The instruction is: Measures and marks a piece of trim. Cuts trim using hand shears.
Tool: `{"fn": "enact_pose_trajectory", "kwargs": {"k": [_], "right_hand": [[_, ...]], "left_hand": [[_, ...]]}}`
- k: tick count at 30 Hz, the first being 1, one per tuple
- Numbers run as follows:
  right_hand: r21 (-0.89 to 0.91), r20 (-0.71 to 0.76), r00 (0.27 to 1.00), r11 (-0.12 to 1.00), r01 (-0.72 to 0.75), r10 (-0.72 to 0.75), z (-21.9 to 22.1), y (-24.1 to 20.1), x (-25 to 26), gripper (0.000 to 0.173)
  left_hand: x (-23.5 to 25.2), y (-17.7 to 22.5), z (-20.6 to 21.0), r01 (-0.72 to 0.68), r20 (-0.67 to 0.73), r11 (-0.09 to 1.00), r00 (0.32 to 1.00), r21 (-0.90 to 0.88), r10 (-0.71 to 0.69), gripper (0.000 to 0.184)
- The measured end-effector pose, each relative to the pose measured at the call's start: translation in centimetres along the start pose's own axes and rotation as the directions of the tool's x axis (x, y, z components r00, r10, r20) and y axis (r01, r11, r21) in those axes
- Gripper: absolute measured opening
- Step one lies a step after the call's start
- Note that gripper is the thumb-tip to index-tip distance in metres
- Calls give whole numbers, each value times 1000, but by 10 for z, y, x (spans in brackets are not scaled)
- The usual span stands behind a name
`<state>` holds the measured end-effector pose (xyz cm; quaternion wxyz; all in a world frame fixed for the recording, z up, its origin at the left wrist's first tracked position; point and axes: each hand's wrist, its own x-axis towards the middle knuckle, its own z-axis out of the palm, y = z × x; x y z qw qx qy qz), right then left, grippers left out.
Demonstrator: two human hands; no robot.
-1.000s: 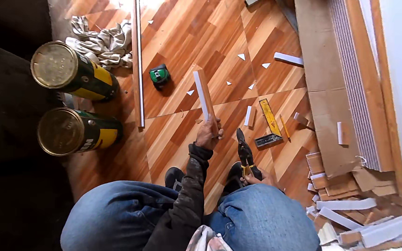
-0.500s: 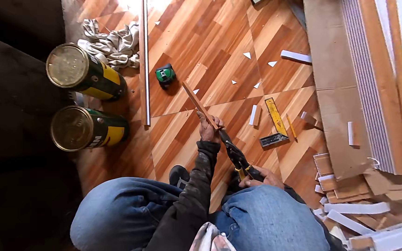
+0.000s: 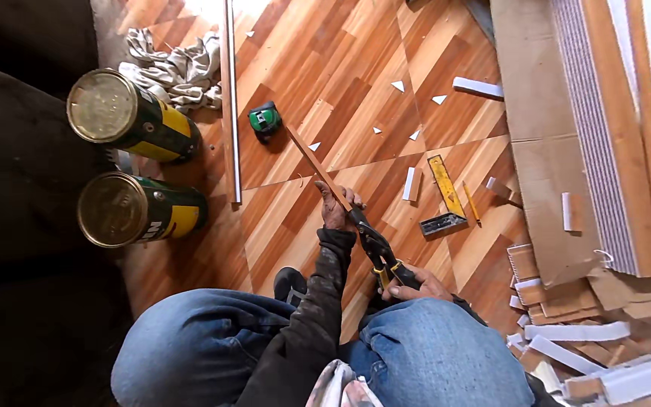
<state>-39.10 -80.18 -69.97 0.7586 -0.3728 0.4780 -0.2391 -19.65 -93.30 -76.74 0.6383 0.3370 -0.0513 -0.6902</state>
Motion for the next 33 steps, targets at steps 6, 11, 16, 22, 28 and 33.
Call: {"fn": "enact_pose_trajectory", "kwargs": {"k": [6,11,16,22,28,33], "right_hand": [[27,-8,1000,999,19,-19,5,-2,0,20],[-204,-57,997,978,36,-49,2,-4,3,25],[-341,-109,990,939,42,-84,1,-7,5,25],[-509,-152,984,861,2,-92,1,-8,4,31],[-577,-165,983,816,-31,-79,5,-10,3,33],[-373,-143,988,928,-6,-51,9,-1,5,27]], "left_hand": [[2,1,-3,-10,97,997,995,-78,18,73],[0,4,0,-26,100,994,994,-102,36,67],[2,4,-3,-31,134,989,990,-148,52,56],[5,15,-11,-17,55,999,998,-32,19,48],[10,32,7,61,-208,996,977,64,-46,56],[11,21,15,-37,-293,996,954,77,58,65]]}}
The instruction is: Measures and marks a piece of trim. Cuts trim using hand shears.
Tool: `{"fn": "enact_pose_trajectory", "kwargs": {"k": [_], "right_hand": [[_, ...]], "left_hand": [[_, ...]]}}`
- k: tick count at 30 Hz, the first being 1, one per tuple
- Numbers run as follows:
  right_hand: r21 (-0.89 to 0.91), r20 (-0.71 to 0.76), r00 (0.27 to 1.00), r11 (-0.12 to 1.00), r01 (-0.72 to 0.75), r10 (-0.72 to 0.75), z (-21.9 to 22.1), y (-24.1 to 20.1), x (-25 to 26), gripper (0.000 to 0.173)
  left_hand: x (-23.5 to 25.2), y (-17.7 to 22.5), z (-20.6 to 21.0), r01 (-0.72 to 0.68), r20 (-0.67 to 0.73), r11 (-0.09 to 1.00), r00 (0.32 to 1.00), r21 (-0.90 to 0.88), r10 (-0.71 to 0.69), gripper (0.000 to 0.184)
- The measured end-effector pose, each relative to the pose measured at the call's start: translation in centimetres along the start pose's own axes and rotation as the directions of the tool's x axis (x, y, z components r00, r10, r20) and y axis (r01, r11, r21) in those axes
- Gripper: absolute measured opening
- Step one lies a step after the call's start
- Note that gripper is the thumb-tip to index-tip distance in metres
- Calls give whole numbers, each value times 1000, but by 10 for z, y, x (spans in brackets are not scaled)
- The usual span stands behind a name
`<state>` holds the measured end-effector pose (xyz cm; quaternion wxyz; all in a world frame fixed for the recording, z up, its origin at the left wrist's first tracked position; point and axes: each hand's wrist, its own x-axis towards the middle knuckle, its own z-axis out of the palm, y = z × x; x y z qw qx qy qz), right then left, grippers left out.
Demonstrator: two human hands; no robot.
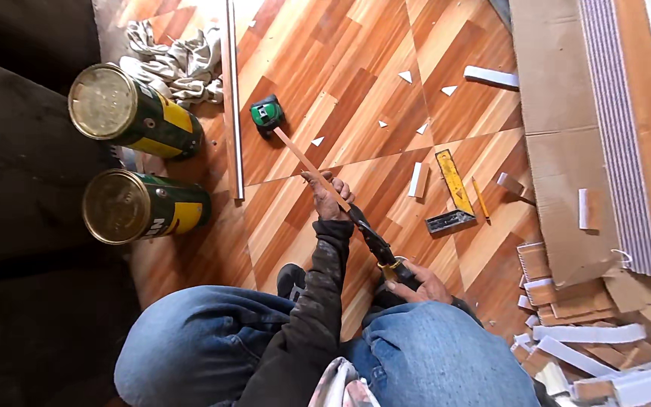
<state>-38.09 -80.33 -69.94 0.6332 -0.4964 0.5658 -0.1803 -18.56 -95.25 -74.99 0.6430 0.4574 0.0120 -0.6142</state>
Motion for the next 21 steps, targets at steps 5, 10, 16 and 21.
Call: {"fn": "enact_pose_trajectory", "kwargs": {"k": [5,10,16,21], "right_hand": [[28,7,1000,1000,-3,3,1,0,-1,26],[-19,-13,1000,1000,20,-20,1,0,0,27],[-48,-16,1000,999,10,-11,1,-1,-2,28],[-90,-15,1000,996,-6,5,0,-2,-2,30]], "left_hand": [[2,-3,-4,-28,32,1000,999,6,28,67],[2,0,-1,-22,31,1000,999,13,21,66],[2,-1,-2,-27,36,1000,999,13,26,67],[4,-2,-2,-88,81,996,993,7,88,66]]}}
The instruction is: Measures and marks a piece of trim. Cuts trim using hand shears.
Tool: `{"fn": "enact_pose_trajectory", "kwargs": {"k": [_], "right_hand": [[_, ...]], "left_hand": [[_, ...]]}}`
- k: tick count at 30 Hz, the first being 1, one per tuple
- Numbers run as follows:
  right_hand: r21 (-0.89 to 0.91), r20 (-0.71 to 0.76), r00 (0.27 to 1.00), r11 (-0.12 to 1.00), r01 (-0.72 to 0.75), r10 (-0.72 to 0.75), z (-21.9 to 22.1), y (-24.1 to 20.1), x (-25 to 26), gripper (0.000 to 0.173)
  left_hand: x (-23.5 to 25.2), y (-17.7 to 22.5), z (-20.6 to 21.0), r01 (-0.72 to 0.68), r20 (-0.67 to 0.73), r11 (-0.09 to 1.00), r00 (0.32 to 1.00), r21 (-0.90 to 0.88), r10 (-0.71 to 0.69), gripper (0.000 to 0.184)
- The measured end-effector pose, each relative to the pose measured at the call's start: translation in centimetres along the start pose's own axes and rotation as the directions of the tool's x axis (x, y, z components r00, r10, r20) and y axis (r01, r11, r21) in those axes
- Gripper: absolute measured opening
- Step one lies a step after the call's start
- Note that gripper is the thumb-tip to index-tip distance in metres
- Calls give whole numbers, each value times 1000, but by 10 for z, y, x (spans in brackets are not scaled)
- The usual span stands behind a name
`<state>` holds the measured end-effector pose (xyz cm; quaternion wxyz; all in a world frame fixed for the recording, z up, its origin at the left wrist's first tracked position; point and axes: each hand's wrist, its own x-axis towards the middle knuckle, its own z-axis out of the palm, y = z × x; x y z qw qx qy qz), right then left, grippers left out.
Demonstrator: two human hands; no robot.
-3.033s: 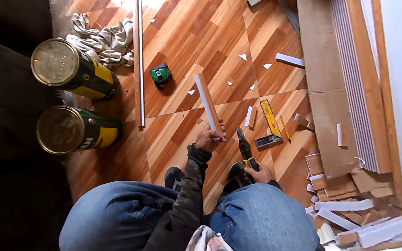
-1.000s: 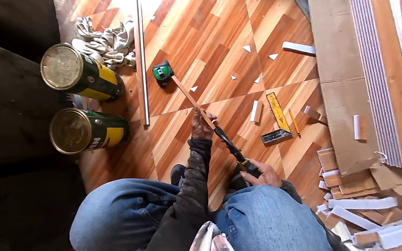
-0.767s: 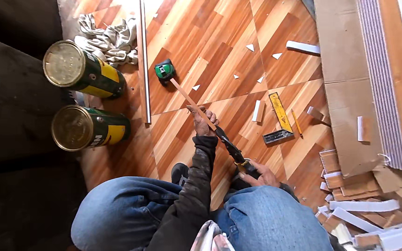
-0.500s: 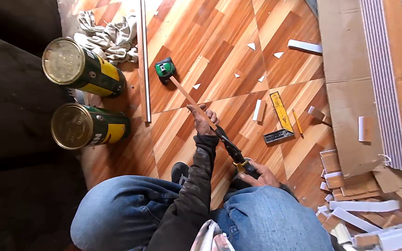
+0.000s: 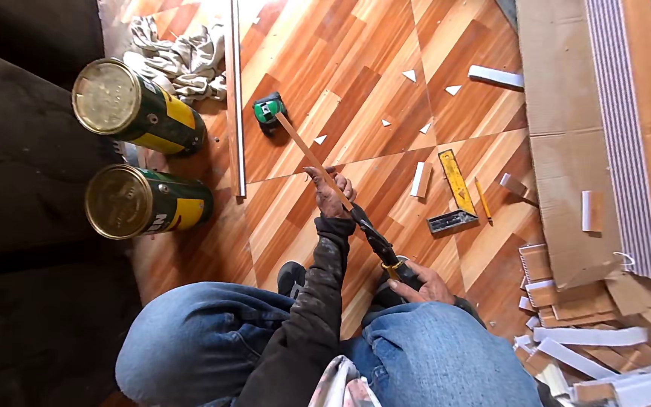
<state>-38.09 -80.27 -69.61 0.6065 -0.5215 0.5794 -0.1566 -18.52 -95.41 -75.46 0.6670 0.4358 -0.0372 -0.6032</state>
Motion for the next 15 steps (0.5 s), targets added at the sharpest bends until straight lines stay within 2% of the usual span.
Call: {"fn": "enact_pose_trajectory", "kwargs": {"k": [12,15], "right_hand": [[28,-5,1000,999,19,-19,0,-5,1,24],[10,10,1000,1000,23,-23,-1,-3,1,30]], "left_hand": [[1,-9,-7,-41,110,999,993,-36,44,62],[0,-8,-6,-40,100,999,994,-8,41,61]]}}
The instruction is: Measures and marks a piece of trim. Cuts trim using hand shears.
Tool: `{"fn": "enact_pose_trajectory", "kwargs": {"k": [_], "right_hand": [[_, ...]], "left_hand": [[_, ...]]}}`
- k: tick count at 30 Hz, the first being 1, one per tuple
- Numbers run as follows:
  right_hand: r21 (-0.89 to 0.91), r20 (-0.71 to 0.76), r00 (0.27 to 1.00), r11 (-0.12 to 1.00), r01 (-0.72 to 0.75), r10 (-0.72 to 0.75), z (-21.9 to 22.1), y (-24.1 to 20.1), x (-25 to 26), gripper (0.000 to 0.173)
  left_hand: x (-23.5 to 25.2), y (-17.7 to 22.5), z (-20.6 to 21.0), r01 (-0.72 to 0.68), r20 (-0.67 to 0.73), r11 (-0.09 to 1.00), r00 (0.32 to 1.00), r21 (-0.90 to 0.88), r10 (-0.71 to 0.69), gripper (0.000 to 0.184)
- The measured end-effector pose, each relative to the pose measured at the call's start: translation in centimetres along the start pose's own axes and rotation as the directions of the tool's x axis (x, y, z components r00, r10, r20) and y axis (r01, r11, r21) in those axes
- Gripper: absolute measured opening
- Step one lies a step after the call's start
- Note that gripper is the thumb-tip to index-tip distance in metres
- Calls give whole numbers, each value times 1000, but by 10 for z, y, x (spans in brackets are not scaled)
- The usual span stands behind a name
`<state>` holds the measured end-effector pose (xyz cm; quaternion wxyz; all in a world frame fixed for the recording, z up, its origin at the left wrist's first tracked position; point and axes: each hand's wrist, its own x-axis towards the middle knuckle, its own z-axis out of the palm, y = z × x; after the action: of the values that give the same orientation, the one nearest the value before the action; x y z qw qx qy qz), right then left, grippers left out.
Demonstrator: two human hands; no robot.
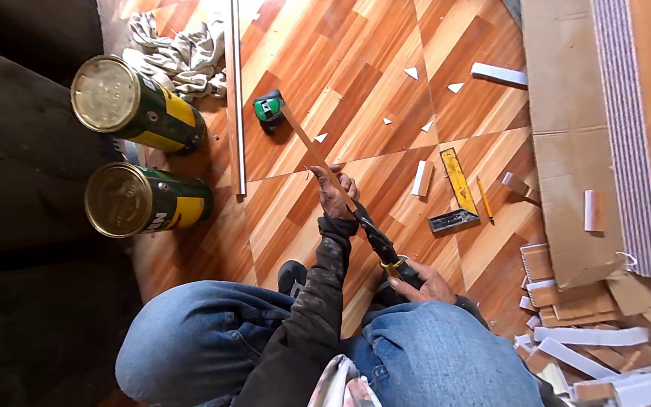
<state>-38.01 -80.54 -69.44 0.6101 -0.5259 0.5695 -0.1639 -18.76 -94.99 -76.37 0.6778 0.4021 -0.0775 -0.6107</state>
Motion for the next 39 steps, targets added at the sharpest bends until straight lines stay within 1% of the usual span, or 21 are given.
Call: {"fn": "enact_pose_trajectory", "kwargs": {"k": [10,13,18,20,27,32,39], "right_hand": [[-45,-9,1000,999,-8,8,-1,0,1,34],[-91,-39,999,996,2,-5,-1,0,-1,35],[-183,-65,997,983,36,-48,-2,-1,-2,39],[-190,-64,997,981,38,-50,-2,-2,-2,39],[-199,-55,997,979,38,-50,-4,-1,-2,38],[-191,-41,997,980,50,-59,-4,2,-2,41],[-172,-33,998,984,43,-49,-4,1,-1,40]], "left_hand": [[1,2,2,9,-12,1000,1000,15,-9,60],[1,1,1,10,-17,1000,1000,18,-10,61],[1,2,5,36,-70,999,997,26,-34,61],[0,3,7,44,-88,999,995,21,-42,61],[1,0,3,60,-81,997,995,44,-57,61],[-1,1,4,78,-88,995,994,61,-72,61],[-2,4,7,106,-113,993,988,41,-101,61]]}}
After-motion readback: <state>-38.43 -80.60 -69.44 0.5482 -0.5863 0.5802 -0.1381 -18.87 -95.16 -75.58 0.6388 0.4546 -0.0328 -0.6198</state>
